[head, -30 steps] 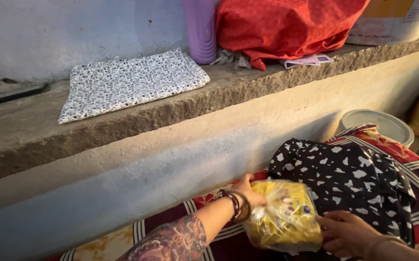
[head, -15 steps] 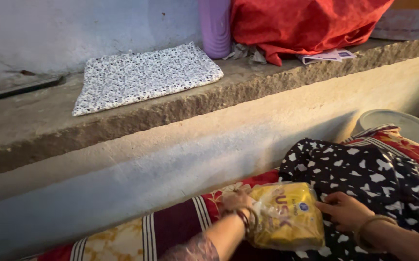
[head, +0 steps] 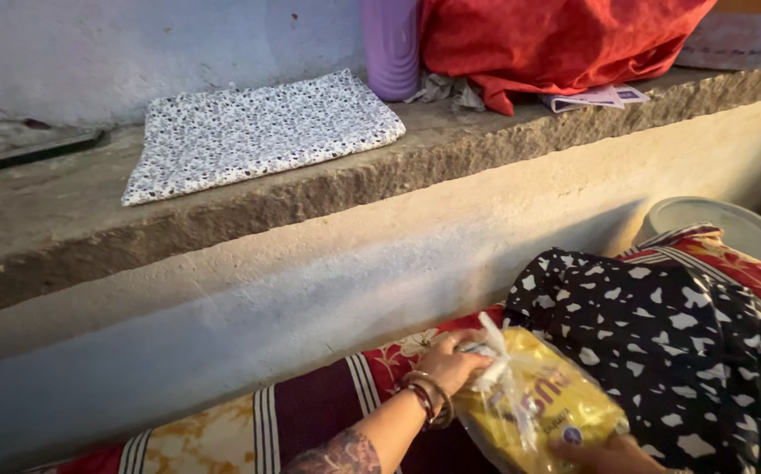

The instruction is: The person unzips a black patterned backpack lying on a bed, removes a purple water bottle and places it on a stone ledge, takes out a folded cloth pouch, refolds it and sets it on the ledge, then opens the main compartment and removes notebooks and a packaged food item, placing them on the ledge.

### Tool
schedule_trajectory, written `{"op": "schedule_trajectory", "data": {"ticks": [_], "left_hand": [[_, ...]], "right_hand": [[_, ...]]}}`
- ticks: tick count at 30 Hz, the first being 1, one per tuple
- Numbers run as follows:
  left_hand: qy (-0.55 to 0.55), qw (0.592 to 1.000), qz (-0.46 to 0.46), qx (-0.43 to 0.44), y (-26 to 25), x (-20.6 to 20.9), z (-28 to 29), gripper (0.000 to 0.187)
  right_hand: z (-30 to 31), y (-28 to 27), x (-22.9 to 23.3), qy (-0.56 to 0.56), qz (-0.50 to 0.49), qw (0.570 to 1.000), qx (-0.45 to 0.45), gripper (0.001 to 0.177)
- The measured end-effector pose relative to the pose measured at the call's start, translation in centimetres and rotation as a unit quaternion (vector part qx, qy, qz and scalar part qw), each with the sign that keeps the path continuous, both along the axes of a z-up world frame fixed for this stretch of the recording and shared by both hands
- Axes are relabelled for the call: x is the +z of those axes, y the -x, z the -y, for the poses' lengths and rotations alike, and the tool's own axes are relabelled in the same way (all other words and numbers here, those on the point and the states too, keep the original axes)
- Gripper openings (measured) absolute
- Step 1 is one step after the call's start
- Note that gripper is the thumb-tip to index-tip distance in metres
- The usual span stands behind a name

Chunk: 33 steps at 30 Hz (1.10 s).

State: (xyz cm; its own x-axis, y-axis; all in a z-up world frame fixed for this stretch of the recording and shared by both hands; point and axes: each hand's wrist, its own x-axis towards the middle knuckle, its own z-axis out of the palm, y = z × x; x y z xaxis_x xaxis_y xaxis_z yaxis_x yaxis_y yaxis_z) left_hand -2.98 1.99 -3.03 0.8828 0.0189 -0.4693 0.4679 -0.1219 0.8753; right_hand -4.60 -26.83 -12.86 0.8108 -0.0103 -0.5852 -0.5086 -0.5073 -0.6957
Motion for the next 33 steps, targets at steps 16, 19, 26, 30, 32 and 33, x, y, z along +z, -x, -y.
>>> {"op": "schedule_trajectory", "data": {"ticks": [16, 19, 26, 30, 32, 33], "left_hand": [[-0.237, 0.966, 0.072, 0.075, 1.7, -1.7, 4.3, 0.107], [-0.197, 0.977, 0.017, 0.079, 1.3, -0.8, 4.1, 0.095], [-0.214, 0.972, 0.062, -0.073, 0.4, 4.1, 3.7, 0.059], [-0.18, 0.953, 0.19, -0.152, -0.9, 6.8, 4.1, 0.061], [-0.189, 0.925, 0.288, -0.159, -1.2, 7.3, 3.9, 0.068], [-0.18, 0.91, 0.34, -0.153, -1.2, 7.3, 3.7, 0.069]], "right_hand": [[-5.4, 1.1, 14.6, 0.294, 0.306, 0.86, 0.283, 0.075], [-6.9, 1.5, 16.4, 0.276, 0.359, 0.809, 0.375, 0.081], [-8.5, -0.6, 19.9, 0.329, 0.374, 0.744, 0.445, 0.113], [-8.1, -2.4, 22.7, 0.306, 0.387, 0.767, 0.41, 0.124], [-8.0, -3.2, 23.9, 0.288, 0.326, 0.808, 0.397, 0.123], [-7.8, -3.4, 24.3, 0.278, 0.26, 0.839, 0.388, 0.122]]}}
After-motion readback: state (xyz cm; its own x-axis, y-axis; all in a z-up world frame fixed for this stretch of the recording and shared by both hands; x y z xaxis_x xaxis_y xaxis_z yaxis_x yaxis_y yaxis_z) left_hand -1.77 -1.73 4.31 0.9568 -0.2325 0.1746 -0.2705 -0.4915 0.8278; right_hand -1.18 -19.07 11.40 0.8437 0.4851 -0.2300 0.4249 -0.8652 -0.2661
